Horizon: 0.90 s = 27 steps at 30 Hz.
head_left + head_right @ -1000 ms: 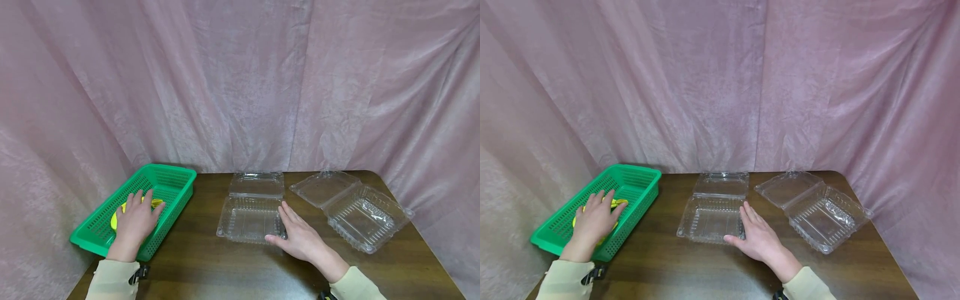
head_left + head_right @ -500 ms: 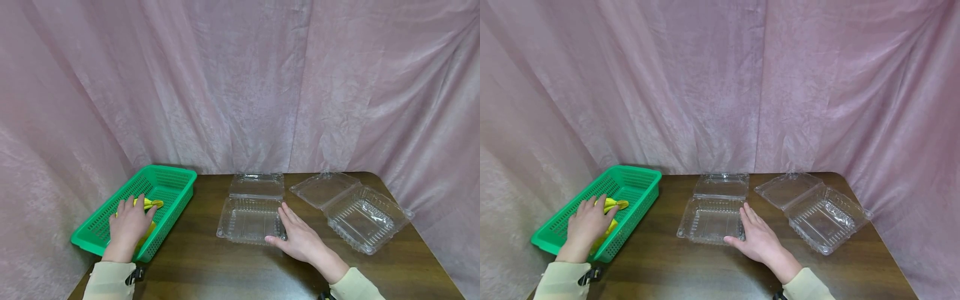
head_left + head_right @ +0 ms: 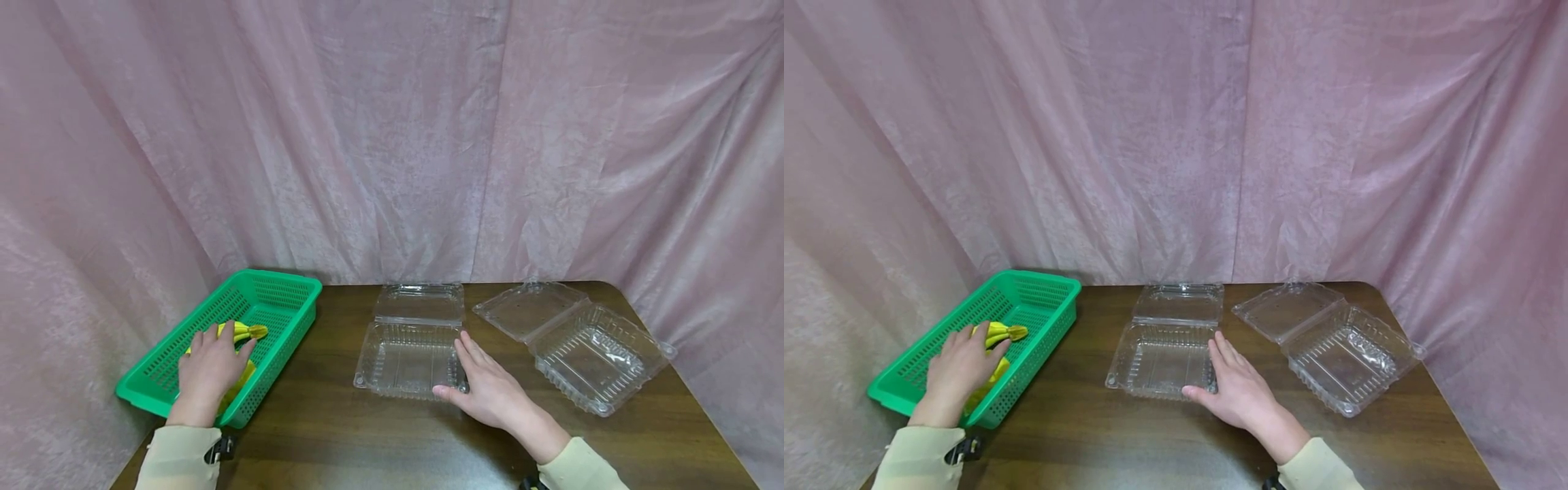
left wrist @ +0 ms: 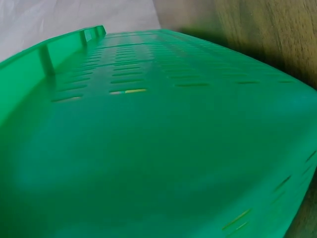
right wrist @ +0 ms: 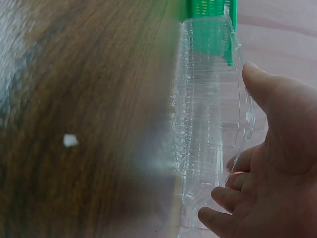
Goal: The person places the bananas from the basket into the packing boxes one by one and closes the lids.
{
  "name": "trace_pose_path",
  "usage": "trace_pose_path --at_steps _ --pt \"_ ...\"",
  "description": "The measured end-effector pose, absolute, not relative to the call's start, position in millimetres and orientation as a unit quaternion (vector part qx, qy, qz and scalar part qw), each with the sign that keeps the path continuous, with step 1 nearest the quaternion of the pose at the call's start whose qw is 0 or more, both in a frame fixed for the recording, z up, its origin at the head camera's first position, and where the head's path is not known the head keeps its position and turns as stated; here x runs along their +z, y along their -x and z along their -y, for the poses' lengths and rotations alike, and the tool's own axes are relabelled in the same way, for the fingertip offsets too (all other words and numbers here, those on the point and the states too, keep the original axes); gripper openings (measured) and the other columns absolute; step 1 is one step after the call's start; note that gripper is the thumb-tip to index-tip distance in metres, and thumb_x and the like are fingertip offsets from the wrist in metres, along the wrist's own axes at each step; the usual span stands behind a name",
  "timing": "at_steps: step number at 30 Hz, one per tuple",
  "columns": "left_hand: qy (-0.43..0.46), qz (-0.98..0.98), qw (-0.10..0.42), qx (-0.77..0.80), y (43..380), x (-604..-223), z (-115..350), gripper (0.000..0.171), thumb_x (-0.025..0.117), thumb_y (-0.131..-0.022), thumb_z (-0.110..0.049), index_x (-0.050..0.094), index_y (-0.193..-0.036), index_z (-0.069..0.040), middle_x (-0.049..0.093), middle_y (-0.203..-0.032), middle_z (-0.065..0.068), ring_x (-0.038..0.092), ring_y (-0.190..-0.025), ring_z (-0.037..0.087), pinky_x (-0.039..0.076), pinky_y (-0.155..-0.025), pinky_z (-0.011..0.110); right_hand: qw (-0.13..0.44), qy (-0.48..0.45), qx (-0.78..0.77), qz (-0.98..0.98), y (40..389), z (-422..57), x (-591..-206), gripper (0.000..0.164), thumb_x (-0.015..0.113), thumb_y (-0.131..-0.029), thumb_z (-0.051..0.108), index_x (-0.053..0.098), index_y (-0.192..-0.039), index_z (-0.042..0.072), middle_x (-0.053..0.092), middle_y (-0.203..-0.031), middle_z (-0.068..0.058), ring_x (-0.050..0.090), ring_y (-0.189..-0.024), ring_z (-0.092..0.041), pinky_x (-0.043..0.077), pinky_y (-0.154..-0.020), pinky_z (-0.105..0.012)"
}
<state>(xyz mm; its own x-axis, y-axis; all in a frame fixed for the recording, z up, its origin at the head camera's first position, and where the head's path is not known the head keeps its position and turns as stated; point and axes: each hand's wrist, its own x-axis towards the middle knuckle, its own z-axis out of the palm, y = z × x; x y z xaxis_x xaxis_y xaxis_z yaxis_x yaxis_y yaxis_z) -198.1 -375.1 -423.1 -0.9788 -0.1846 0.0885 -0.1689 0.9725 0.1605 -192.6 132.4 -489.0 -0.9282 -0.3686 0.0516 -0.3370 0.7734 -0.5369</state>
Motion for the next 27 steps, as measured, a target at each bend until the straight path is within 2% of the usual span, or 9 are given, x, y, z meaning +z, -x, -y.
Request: trace_pose_path --at_steps 7,12,17,22,27 --pt "-0.089 0.993 0.035 -0.076 198.6 -424.6 378.4 0.083 0.058 -0.112 -0.052 0.036 -0.165 0.007 0.039 -0.158 0.043 0.035 -0.143 0.067 0.039 -0.099 0.087 0.031 0.187 -0.282 -0.941 192.2 -132.3 -489.6 0.108 0.069 -0.102 0.067 0.025 -0.173 -0.002 0.011 -0.183 -0.016 0.024 -0.165 -0.043 0.028 -0.128 -0.063" --pt "-0.090 0.992 0.030 -0.088 197.3 -423.3 382.3 0.083 0.063 -0.110 -0.049 0.036 -0.164 0.008 0.032 -0.159 0.046 0.031 -0.139 0.074 0.043 -0.097 0.085 0.029 0.186 -0.280 -0.941 192.6 -132.2 -488.7 0.108 0.069 -0.102 0.067 0.026 -0.173 -0.002 0.013 -0.183 -0.017 0.025 -0.164 -0.043 0.029 -0.128 -0.063" --pt "-0.095 0.991 0.017 -0.094 198.2 -421.7 386.4 0.086 0.066 -0.109 -0.049 0.035 -0.164 0.009 0.029 -0.158 0.050 0.040 -0.132 0.075 0.047 -0.094 0.082 0.030 0.186 -0.279 -0.942 192.7 -132.2 -488.8 0.109 0.069 -0.102 0.067 0.026 -0.173 -0.002 0.012 -0.183 -0.017 0.025 -0.164 -0.043 0.029 -0.128 -0.063" --pt "-0.104 0.989 -0.010 -0.101 200.7 -415.4 391.2 0.088 0.061 -0.111 -0.051 0.030 -0.165 0.011 0.019 -0.158 0.055 0.044 -0.128 0.076 0.050 -0.088 0.079 0.031 0.187 -0.278 -0.942 192.8 -132.4 -489.3 0.109 0.068 -0.102 0.069 0.025 -0.173 -0.002 0.011 -0.183 -0.016 0.025 -0.165 -0.043 0.028 -0.128 -0.063" --pt "-0.100 0.990 -0.029 -0.094 204.3 -405.0 396.3 0.088 0.056 -0.113 -0.052 0.027 -0.165 0.014 0.027 -0.157 0.054 0.043 -0.133 0.074 0.050 -0.092 0.079 0.031 0.189 -0.278 -0.941 192.9 -132.5 -488.3 0.109 0.068 -0.102 0.068 0.025 -0.173 -0.002 0.010 -0.183 -0.016 0.025 -0.164 -0.043 0.028 -0.128 -0.063"
